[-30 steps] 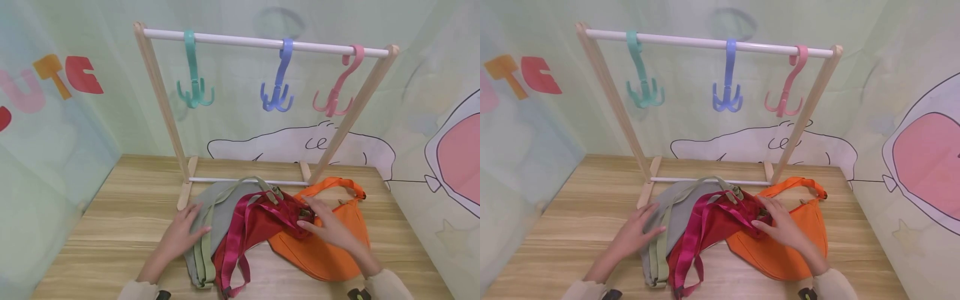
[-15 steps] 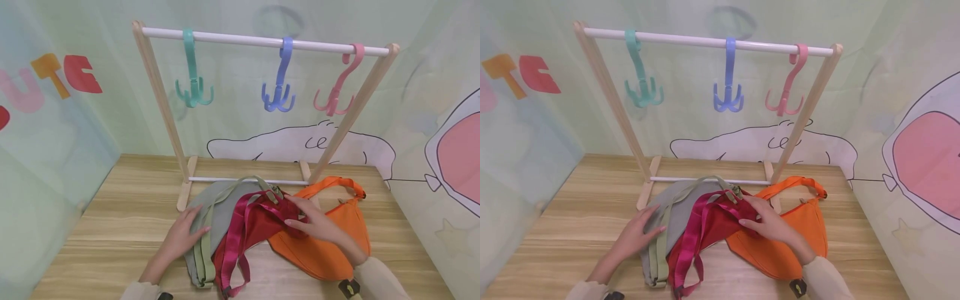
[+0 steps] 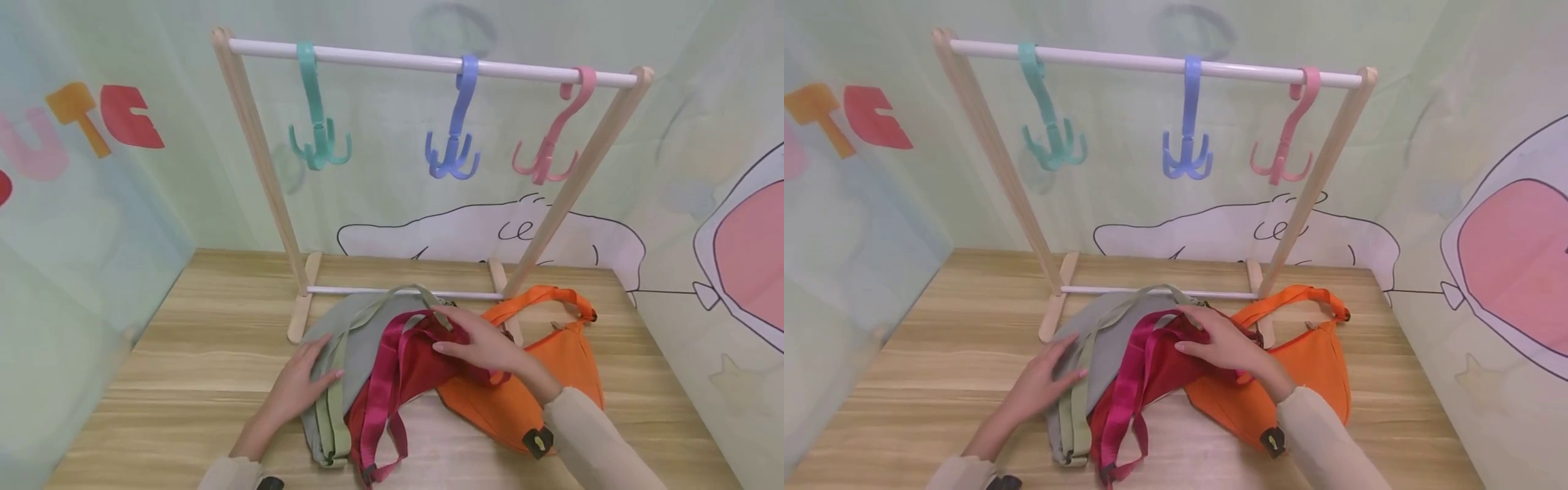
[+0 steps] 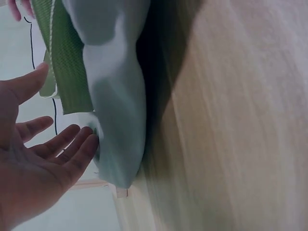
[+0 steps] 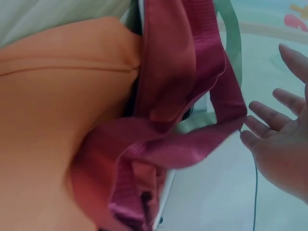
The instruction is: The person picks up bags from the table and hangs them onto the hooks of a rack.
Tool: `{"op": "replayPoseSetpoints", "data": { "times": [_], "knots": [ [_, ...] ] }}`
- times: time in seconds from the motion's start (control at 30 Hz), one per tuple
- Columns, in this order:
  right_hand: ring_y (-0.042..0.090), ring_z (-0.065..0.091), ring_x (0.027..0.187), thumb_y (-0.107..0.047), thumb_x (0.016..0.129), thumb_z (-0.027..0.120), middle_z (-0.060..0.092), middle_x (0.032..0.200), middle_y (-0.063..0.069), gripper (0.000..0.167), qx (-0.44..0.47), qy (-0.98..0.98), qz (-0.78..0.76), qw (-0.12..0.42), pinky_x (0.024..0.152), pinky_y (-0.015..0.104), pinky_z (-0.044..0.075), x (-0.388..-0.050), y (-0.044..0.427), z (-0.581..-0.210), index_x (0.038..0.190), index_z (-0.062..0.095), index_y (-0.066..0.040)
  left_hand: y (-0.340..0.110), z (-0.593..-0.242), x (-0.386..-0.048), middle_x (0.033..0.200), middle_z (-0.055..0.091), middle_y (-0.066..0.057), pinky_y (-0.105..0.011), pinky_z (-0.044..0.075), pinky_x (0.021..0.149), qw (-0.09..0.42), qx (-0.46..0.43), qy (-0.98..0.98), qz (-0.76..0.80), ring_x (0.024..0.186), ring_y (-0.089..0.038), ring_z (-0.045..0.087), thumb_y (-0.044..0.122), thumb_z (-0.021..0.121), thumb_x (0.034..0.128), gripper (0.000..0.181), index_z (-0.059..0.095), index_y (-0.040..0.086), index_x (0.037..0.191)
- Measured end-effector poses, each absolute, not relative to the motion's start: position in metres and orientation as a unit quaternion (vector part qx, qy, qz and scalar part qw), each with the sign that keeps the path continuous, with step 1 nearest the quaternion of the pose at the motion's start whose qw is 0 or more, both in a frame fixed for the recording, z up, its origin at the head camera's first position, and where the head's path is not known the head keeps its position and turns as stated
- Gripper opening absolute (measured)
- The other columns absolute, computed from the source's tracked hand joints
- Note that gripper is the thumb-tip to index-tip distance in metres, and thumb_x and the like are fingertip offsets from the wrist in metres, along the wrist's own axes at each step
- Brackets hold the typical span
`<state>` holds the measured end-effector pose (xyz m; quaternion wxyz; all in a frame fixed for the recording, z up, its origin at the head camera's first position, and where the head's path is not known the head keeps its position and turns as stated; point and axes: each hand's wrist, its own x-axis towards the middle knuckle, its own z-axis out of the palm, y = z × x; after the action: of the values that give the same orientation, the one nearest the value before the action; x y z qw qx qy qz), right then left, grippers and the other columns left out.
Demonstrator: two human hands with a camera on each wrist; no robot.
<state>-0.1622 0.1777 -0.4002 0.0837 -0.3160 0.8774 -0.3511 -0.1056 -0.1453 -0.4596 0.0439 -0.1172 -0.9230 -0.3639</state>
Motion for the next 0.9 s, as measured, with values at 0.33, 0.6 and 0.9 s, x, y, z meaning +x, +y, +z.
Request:
{"op": "replayPoseSetpoints", "data": {
  "times": [0.33,0.6,0.9],
  "knots": [
    [0.023,0.038,0.124,-0.028,0.085,0.065,0.040,0.139,0.007,0.064,-0.342,0.866,-0.347,0.113,0.098,0.044,0.035,-0.180,0.149,-0.390,0.140,0.035,-0.013,-0.149,-0.462,-0.106,0.124,0.048,-0.024,-0.051,0.040,0.088,0.033,-0.112,-0.916,-0.384,0.103,-0.037,0.053,0.019,0.070,0.0804,0.063,0.042,-0.004,0.132],
    [0.019,0.038,0.125,-0.026,0.084,0.066,0.041,0.138,0.006,0.064,-0.362,0.854,-0.351,0.125,0.101,0.039,0.032,-0.187,0.121,-0.390,0.139,0.037,-0.008,-0.150,-0.466,-0.107,0.124,0.048,-0.024,-0.050,0.041,0.089,0.032,-0.113,-0.913,-0.390,0.103,-0.036,0.054,0.019,0.070,0.0801,0.063,0.042,-0.004,0.132],
    [0.025,0.039,0.123,-0.024,0.084,0.066,0.042,0.136,0.010,0.063,-0.370,0.852,-0.348,0.129,0.095,0.040,0.039,-0.192,0.097,-0.393,0.138,0.039,-0.006,-0.151,-0.466,-0.107,0.118,0.052,-0.022,-0.045,0.045,0.085,0.019,-0.109,-0.906,-0.409,0.099,-0.032,0.055,0.021,0.070,0.0810,0.063,0.042,-0.005,0.131]
  ]
}}
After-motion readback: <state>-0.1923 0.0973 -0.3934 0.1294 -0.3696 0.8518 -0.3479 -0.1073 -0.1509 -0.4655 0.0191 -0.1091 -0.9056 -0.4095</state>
